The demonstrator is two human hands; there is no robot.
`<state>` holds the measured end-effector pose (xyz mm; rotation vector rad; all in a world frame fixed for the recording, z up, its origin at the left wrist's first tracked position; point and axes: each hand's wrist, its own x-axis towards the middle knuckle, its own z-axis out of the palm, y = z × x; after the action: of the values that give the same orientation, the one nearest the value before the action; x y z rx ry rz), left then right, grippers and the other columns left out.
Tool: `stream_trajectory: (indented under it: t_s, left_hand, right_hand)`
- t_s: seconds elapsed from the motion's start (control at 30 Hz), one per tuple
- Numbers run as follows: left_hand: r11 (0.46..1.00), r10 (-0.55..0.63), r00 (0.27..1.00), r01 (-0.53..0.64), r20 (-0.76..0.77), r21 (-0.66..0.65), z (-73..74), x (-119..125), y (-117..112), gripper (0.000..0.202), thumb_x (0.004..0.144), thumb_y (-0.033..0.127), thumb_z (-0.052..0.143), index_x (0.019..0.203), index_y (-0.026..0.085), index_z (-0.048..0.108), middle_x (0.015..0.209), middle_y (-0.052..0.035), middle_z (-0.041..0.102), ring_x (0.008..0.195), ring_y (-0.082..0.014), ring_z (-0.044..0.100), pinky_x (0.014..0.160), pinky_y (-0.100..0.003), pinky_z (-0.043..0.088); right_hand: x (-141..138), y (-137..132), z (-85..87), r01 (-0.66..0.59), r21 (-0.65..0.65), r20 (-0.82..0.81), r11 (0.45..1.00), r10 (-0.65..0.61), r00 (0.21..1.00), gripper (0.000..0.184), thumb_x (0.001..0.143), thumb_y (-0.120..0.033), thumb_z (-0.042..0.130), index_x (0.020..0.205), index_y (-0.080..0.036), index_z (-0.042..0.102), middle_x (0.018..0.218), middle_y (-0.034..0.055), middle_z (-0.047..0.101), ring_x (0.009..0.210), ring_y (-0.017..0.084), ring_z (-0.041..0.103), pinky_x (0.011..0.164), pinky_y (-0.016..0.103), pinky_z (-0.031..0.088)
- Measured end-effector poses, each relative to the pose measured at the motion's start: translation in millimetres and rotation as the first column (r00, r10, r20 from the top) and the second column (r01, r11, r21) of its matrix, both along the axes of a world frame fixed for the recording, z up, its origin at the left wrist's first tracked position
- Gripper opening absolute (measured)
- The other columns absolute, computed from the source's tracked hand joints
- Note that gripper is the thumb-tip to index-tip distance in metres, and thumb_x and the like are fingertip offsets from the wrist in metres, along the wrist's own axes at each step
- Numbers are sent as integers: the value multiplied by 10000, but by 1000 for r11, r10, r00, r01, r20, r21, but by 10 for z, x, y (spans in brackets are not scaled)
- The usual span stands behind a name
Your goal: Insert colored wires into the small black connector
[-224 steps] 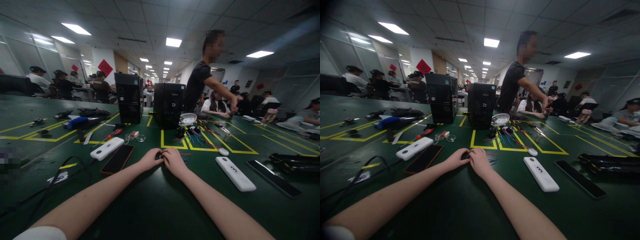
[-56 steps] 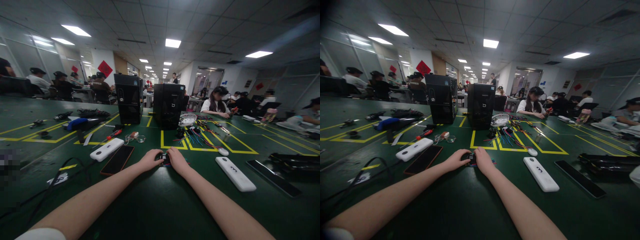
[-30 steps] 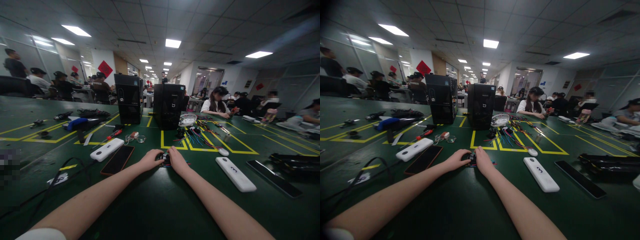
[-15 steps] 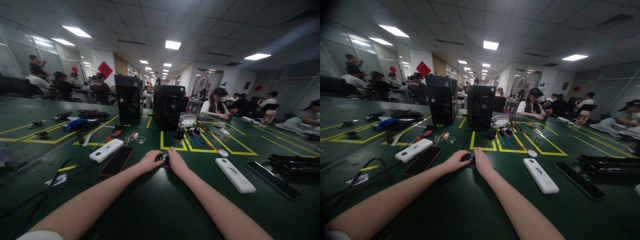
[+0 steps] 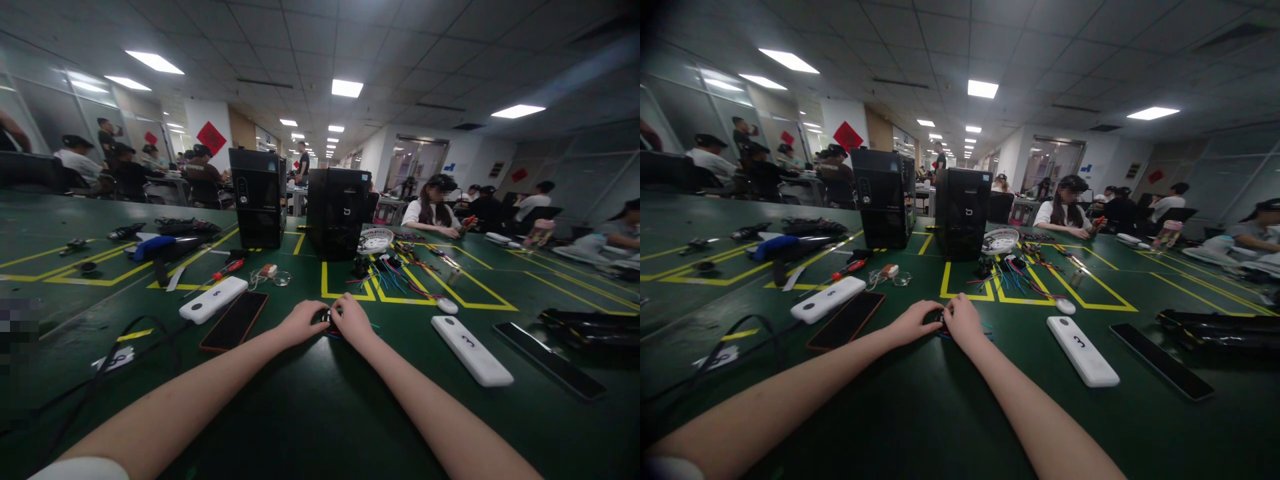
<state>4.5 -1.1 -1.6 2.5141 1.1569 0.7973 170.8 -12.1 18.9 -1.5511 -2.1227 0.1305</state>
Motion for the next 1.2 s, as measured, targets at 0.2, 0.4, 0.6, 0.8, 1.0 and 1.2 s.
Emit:
stream_trajectory:
  t_s: [0.2,0.4,0.6,0.8,1.0,1.2]
  left_hand:
    - [1000,24,1000,-24,-1,-20,4,3,3,341,767,341,607,1068,183,571,1069,-65,621,986,-230,553,879,-344,413]
    - [993,120,992,-120,25,-14,-55,-10,47,343,757,326,607,1064,176,576,1055,-66,626,974,-233,559,873,-349,424]
    - [968,251,967,-249,51,-41,-109,-39,115,406,761,317,592,1130,150,559,1119,-100,615,1029,-255,548,913,-375,409]
    - [968,247,967,-242,66,-72,-146,-93,154,461,768,322,580,1198,168,521,1183,-97,586,1086,-257,520,945,-390,384]
    - [974,221,971,-216,91,-64,-122,-87,140,436,762,298,590,1180,183,541,1157,-89,566,1068,-235,513,949,-363,376]
    - [960,267,963,-262,42,-95,-25,-36,57,459,757,334,591,1198,218,539,994,-60,549,944,-211,538,849,-327,420]
  right_hand:
    - [2,88,17,23,60,-226,998,-9,974,137,817,-180,444,740,-161,556,877,53,514,856,162,506,803,286,396]
    - [141,80,115,-143,106,-223,984,163,961,124,832,-213,461,759,-170,551,874,36,518,838,148,503,774,276,398]
    - [158,-39,163,-371,-25,80,928,372,925,97,817,-214,513,785,-166,591,865,34,553,796,128,517,720,238,384]
    - [195,-79,304,-291,-174,316,941,333,888,194,776,-333,567,872,-177,630,889,59,598,836,176,549,721,254,393]
    - [151,-157,327,-149,-341,455,928,302,838,220,702,-290,609,871,-152,638,909,91,623,793,194,585,680,254,417]
    - [35,-245,181,-174,-261,485,950,285,827,267,684,-156,554,936,-101,623,954,148,626,868,237,587,740,288,436]
